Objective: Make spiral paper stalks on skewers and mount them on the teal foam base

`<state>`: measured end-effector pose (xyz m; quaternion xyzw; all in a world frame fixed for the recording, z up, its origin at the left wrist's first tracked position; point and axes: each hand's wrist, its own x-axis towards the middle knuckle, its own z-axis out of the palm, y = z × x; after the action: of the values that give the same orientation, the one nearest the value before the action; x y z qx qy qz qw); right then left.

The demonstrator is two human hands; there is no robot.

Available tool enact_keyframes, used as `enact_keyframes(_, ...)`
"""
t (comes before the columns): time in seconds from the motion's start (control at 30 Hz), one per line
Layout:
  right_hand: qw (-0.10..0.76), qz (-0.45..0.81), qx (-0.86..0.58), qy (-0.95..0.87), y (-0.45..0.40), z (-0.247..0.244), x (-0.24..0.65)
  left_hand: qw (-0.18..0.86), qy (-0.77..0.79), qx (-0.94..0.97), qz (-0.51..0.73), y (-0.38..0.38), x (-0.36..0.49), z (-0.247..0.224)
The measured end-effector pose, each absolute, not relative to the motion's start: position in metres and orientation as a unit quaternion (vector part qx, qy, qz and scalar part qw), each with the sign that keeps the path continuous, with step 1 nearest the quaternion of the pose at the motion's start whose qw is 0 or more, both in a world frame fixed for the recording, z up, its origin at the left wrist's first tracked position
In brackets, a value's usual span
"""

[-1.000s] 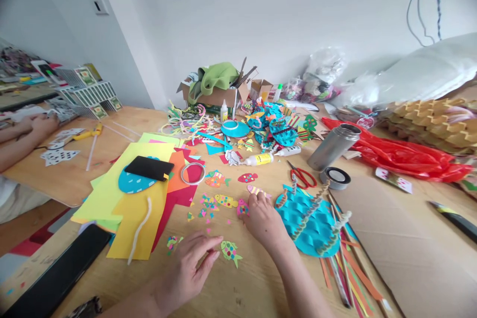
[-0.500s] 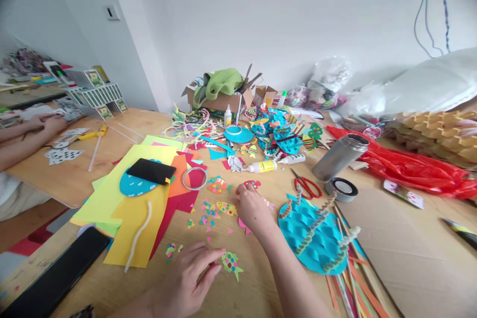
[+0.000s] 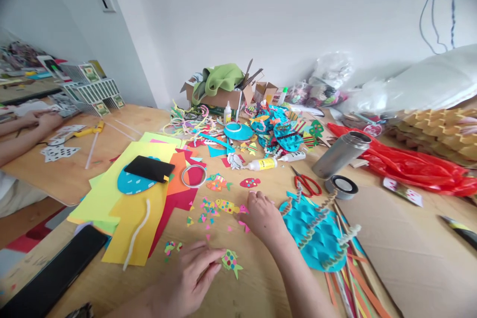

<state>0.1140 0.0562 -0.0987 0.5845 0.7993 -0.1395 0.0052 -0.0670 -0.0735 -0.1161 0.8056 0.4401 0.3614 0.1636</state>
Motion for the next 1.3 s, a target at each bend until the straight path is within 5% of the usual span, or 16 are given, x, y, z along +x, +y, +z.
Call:
enact_keyframes(0.3, -0.041, -0.106, 0.591, 0.799, 0.040, -0.106, 0.113, 0.150, 0.454, 0.806, 0.350, -0.074, -0.067, -0.125)
enact_keyframes(0.9, -0.135, -0.242, 0.573, 0.771, 0.013, -0.100, 0.145, 0.162, 0.447, 0.811, 0.340, -0.075, -0.068, -0.124)
enact_keyframes(1.3, -0.085, 0.024, 0.504, 0.859, -0.055, -0.102, 0.167, 0.166, 0.458, 0.818, 0.305, -0.071, -0.068, -0.124)
